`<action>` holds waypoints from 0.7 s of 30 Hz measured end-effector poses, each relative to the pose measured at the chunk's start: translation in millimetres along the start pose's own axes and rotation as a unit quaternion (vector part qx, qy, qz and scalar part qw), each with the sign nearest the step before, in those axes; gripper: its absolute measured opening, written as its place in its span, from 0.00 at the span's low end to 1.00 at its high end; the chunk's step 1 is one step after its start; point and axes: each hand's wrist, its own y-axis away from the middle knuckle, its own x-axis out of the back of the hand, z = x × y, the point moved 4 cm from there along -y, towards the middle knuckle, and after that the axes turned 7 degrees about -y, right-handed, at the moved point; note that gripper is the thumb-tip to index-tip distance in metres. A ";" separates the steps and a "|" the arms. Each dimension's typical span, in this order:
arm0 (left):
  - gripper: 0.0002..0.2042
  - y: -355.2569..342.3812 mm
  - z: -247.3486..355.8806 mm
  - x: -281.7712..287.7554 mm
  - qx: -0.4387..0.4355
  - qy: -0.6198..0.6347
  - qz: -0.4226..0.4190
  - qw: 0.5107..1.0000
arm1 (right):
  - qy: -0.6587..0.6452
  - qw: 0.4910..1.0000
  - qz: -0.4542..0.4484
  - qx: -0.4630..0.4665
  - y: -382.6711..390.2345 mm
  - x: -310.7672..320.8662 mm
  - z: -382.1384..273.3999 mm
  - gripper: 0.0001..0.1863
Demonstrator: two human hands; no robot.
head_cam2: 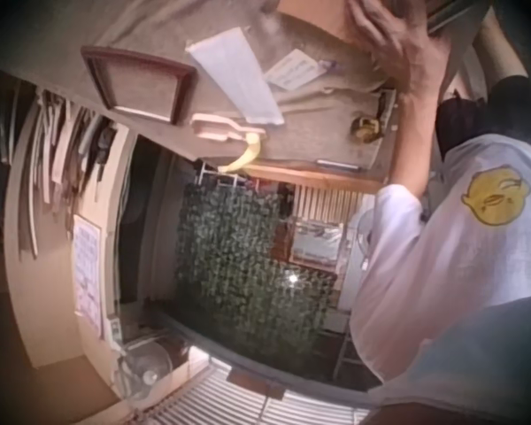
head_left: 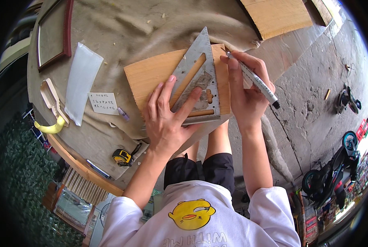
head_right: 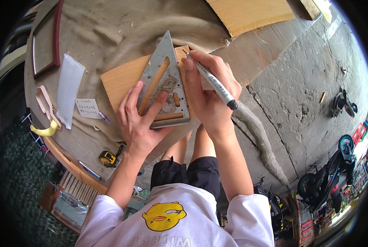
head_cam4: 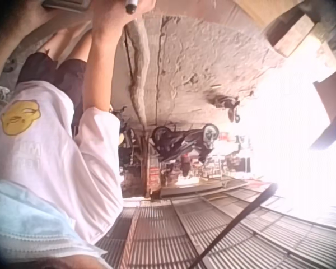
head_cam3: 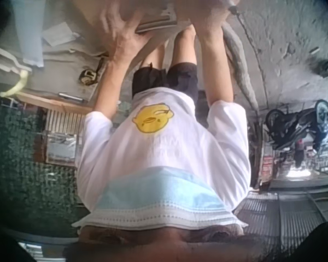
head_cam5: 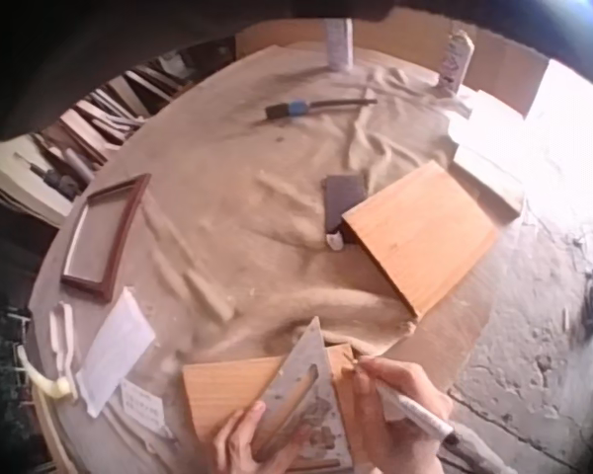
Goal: The person measures and marks a rectangular wooden board using a tape measure, marker, and speed square. They then move to a miter saw, position the board, and cut it along the marked line. Finally, they return to the table and place the cut pieces down.
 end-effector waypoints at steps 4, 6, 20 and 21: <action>0.38 1.0 -1.2 -0.4 0.003 0.002 -0.003 1.000 | 0.019 1.000 -0.004 0.023 -8.8 -5.8 -6.9 0.06; 0.39 1.5 -1.1 -0.2 0.006 0.006 -0.001 1.000 | 0.050 0.998 -0.015 0.046 -10.6 -8.1 -7.9 0.07; 0.43 0.4 -1.2 -0.4 -0.001 0.006 0.006 1.000 | 0.106 0.988 -0.058 0.097 -7.1 -9.4 -9.3 0.08; 0.43 0.6 -1.5 -0.6 -0.002 0.006 0.006 1.000 | 0.107 0.988 -0.060 0.096 -5.9 -8.2 -10.3 0.08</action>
